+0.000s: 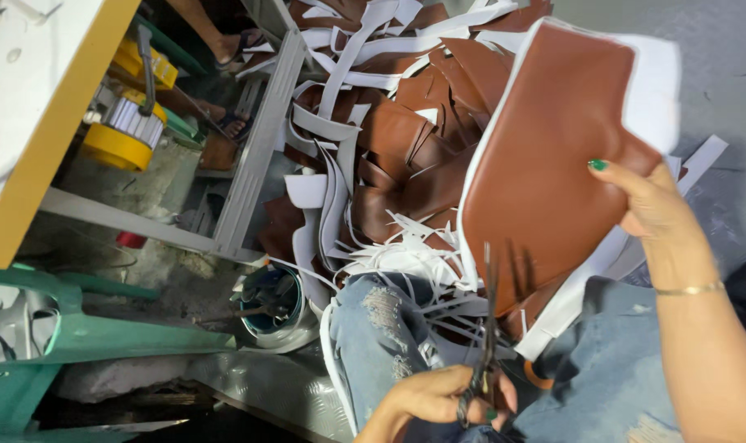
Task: The person uses shears to trim the edges of brown leather pieces, following a white paper template attached to the material. They handle the leather with both hands, rotating it to cut along the marked lines and remove excess material.
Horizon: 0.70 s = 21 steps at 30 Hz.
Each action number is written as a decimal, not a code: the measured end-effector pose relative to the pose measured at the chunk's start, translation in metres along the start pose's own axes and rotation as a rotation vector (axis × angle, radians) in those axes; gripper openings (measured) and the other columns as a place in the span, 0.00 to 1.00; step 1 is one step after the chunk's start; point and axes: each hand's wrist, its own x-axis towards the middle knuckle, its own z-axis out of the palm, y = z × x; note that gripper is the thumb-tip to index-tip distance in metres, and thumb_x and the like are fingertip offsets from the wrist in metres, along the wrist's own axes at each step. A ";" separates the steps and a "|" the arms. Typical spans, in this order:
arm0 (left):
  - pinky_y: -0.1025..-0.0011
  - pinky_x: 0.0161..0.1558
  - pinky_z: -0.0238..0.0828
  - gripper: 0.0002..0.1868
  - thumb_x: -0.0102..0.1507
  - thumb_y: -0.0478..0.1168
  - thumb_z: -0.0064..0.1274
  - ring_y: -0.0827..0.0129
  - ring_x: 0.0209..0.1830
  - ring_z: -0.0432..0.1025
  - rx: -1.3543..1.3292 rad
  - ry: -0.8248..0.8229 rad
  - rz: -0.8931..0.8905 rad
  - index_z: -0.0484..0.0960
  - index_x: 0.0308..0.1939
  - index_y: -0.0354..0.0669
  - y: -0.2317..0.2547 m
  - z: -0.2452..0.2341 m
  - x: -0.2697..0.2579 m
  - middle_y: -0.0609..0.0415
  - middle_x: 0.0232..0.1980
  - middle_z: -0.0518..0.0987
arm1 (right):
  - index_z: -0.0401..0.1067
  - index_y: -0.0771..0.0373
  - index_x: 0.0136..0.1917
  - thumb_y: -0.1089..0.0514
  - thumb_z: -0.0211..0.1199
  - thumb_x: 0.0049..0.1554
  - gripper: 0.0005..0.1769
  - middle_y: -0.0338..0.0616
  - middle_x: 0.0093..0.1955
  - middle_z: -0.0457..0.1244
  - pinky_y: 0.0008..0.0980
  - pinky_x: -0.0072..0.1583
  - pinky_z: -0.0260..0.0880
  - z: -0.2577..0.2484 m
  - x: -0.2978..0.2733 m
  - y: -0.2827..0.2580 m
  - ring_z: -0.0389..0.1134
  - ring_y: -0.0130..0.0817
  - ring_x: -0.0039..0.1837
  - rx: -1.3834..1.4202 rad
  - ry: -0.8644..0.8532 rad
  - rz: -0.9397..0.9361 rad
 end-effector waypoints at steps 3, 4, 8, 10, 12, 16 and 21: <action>0.71 0.58 0.70 0.22 0.64 0.41 0.48 0.71 0.51 0.72 0.074 -0.017 -0.029 0.72 0.60 0.35 0.020 0.015 0.005 0.54 0.50 0.77 | 0.60 0.65 0.80 0.69 0.58 0.61 0.35 0.46 0.76 0.61 0.39 0.76 0.65 -0.004 -0.019 -0.020 0.63 0.39 0.77 0.174 -0.035 -0.159; 0.71 0.57 0.70 0.22 0.65 0.42 0.49 0.70 0.52 0.72 0.127 0.026 -0.038 0.73 0.61 0.36 0.029 0.020 0.004 0.54 0.50 0.77 | 0.60 0.66 0.80 0.69 0.58 0.62 0.34 0.47 0.76 0.61 0.40 0.77 0.65 -0.008 -0.021 -0.024 0.63 0.39 0.77 0.186 -0.027 -0.202; 0.70 0.59 0.69 0.18 0.69 0.44 0.51 0.65 0.55 0.73 0.312 0.112 -0.084 0.75 0.59 0.37 0.055 0.027 0.002 0.50 0.51 0.78 | 0.58 0.67 0.82 0.70 0.60 0.63 0.36 0.48 0.76 0.60 0.41 0.82 0.64 -0.029 -0.020 -0.025 0.62 0.40 0.78 0.248 0.037 -0.322; 0.69 0.60 0.69 0.17 0.70 0.46 0.52 0.64 0.56 0.73 0.343 0.082 -0.088 0.75 0.57 0.37 0.057 0.025 0.002 0.50 0.52 0.78 | 0.58 0.67 0.83 0.70 0.60 0.62 0.37 0.48 0.77 0.60 0.40 0.82 0.64 -0.037 -0.017 -0.022 0.62 0.40 0.79 0.274 0.065 -0.339; 0.69 0.60 0.69 0.18 0.72 0.47 0.51 0.65 0.54 0.73 0.328 0.022 -0.071 0.74 0.58 0.38 0.052 0.019 0.002 0.51 0.53 0.78 | 0.58 0.67 0.83 0.70 0.60 0.62 0.37 0.48 0.76 0.60 0.39 0.81 0.64 -0.044 -0.016 -0.020 0.62 0.41 0.78 0.289 0.075 -0.339; 0.68 0.57 0.70 0.18 0.71 0.47 0.50 0.67 0.49 0.73 0.296 -0.014 -0.054 0.73 0.58 0.37 0.034 0.009 0.009 0.52 0.48 0.77 | 0.58 0.66 0.83 0.71 0.61 0.61 0.38 0.48 0.79 0.60 0.42 0.82 0.61 -0.051 -0.023 -0.016 0.62 0.43 0.81 0.325 0.135 -0.305; 0.66 0.47 0.71 0.20 0.63 0.43 0.49 0.67 0.37 0.72 0.404 0.018 -0.089 0.74 0.56 0.38 0.023 0.006 0.021 0.52 0.36 0.76 | 0.58 0.66 0.84 0.71 0.60 0.60 0.40 0.47 0.78 0.60 0.41 0.84 0.62 -0.052 -0.026 -0.013 0.60 0.40 0.80 0.270 0.068 -0.258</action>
